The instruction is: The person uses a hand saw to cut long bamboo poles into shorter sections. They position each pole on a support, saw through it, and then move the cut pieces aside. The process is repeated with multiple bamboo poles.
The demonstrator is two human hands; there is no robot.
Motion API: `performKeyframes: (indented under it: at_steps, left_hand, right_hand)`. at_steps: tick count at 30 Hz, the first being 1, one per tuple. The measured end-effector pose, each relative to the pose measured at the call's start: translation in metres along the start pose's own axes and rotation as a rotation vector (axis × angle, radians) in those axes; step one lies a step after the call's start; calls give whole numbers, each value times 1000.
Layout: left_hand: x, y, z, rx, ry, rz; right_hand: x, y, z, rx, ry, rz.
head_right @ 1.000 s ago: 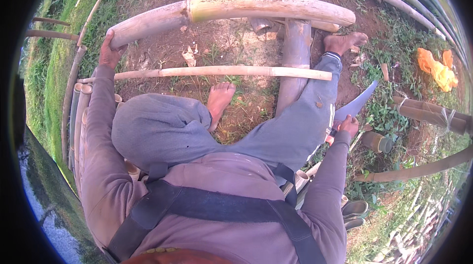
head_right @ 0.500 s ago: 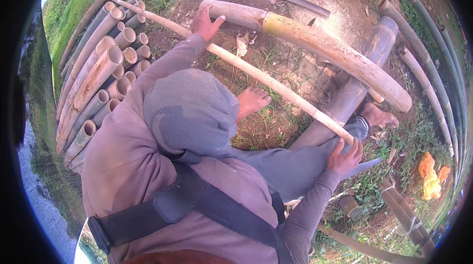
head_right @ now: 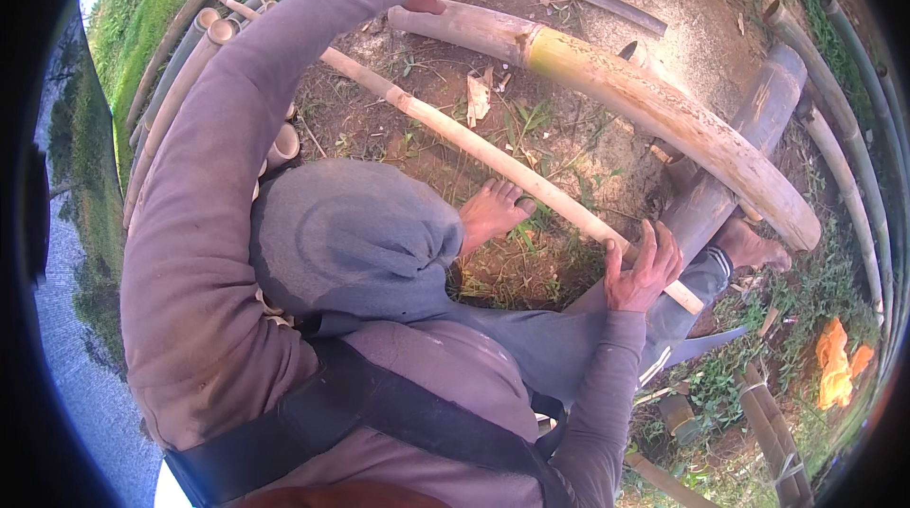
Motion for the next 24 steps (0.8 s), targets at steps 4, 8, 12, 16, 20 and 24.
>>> performKeyframes:
  at_steps: [4, 8, 12, 16, 20, 24]
  left_hand:
    - [23, 128, 20, -67, 120, 159]
    - [-31, 148, 5, 30, -39, -155]
    - [-35, 142, 24, -149, 15, -303]
    - [-50, 128, 15, -277, 181, -191]
    - [-28, 109, -29, -457, 98, 7]
    - [-50, 65, -109, -581, 142, 256]
  right_hand:
    - [-13, -1, 0, -44, 55, 48]
    - [-15, 2, -2, -32, 108, 138]
    - [-15, 3, -3, -20, 134, 118]
    - [-18, 3, -1, -4, 141, 155]
    - [-16, 8, -12, -35, 169, 154]
    - [8, 47, -84, -267, 54, 56]
Point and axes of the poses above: each hand's wrist, its own y-axis towards the middle knuckle, its own z-axis out of the palm, x = y × z, the point moved 9 cm from there along y, towards the middle knuckle, and after that the axes turned 1 degree about y, right-handed, at the moved point
